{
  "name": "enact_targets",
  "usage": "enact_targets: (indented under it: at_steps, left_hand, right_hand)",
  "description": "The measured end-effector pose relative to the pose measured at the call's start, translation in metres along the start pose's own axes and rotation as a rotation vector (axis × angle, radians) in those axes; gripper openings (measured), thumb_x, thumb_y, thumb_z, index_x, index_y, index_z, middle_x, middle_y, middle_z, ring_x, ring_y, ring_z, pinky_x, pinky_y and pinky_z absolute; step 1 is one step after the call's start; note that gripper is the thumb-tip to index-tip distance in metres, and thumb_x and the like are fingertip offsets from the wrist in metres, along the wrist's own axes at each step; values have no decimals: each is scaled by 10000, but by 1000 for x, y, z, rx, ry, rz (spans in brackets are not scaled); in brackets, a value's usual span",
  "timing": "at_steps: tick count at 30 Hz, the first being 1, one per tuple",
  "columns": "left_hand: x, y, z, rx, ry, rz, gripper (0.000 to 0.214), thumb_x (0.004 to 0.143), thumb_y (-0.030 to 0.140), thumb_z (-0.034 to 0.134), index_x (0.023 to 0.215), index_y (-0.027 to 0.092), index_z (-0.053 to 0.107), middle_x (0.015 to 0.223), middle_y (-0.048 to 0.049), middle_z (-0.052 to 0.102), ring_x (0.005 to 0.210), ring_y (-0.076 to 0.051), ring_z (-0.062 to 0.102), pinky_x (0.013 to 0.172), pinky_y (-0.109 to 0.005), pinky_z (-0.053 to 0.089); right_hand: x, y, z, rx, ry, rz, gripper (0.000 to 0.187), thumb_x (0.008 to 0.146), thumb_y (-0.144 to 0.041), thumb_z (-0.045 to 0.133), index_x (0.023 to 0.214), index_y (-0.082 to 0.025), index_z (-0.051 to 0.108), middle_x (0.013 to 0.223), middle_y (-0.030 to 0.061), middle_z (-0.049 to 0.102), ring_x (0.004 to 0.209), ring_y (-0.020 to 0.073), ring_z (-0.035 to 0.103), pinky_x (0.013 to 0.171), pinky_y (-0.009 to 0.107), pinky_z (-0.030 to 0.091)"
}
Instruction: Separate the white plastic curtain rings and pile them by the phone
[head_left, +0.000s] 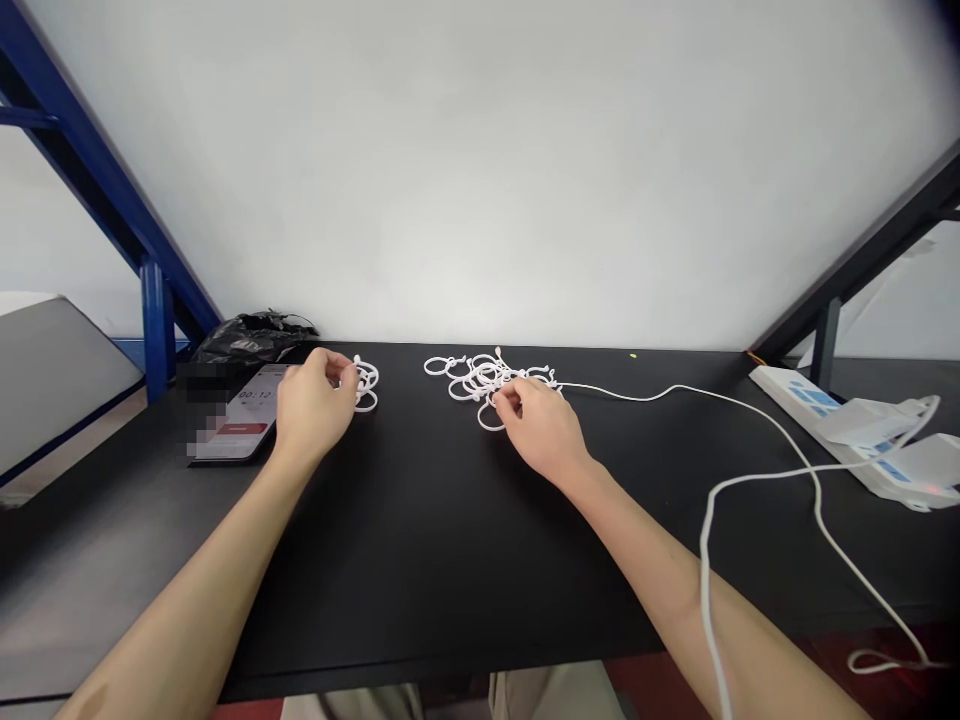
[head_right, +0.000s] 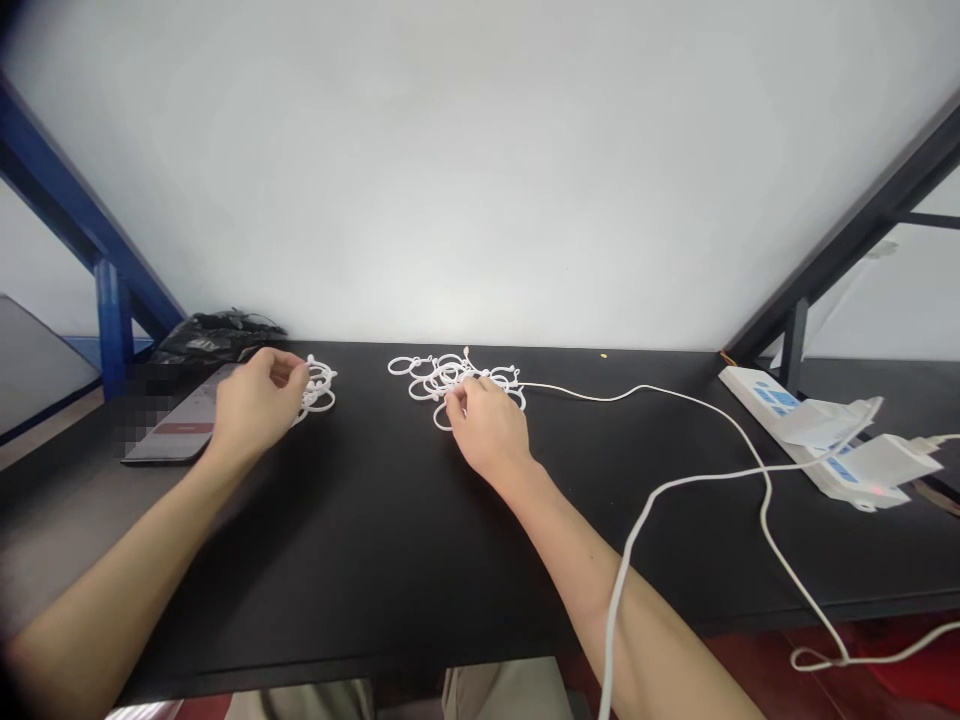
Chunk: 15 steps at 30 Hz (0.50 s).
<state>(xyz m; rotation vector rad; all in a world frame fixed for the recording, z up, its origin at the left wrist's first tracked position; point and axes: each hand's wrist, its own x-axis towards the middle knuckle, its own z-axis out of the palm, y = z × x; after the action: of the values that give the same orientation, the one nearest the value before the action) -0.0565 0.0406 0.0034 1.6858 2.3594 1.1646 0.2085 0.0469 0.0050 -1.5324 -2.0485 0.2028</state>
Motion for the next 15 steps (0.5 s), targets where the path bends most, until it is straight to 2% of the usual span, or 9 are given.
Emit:
enact_targets:
  at_steps: [2, 5, 9, 15]
  left_hand:
    - [3, -9, 1, 132, 14, 4, 206, 842, 349, 484, 876, 193, 614, 1027, -164, 661, 1097, -385, 524, 883, -521, 428]
    - [-3, -8, 4, 216, 48, 81, 306, 868, 403, 470, 990, 174, 632, 1185, -217, 582, 1173, -447, 442, 899, -591, 389]
    - [-14, 4, 6, 232, 66, 188, 324, 884, 403, 452, 1037, 180, 631, 1173, -197, 578, 1146, -431, 451, 882, -573, 392]
    - [-15, 11, 7, 224, 68, 238, 307, 889, 383, 450, 1012, 176, 641, 1133, -190, 612, 1128, -406, 476, 886, -545, 394]
  right_hand:
    - [-1, 0, 0, -64, -53, 4, 248, 928, -359, 496, 761, -218, 612, 876, 48, 652, 751, 183, 604, 613, 300, 404]
    - [-5, -5, 1, -107, -155, -20, 202, 874, -396, 591, 774, -222, 615, 886, 47, 630, 762, 194, 607, 615, 308, 415]
    - [-12, -12, 3, -95, -237, -87, 97, 889, -244, 576, 812, -219, 631, 930, 44, 600, 803, 181, 613, 670, 316, 457]
    - [-17, -20, 8, 31, -182, -157, 101, 919, -255, 551, 870, -213, 629, 1126, 67, 525, 722, 127, 604, 661, 312, 508]
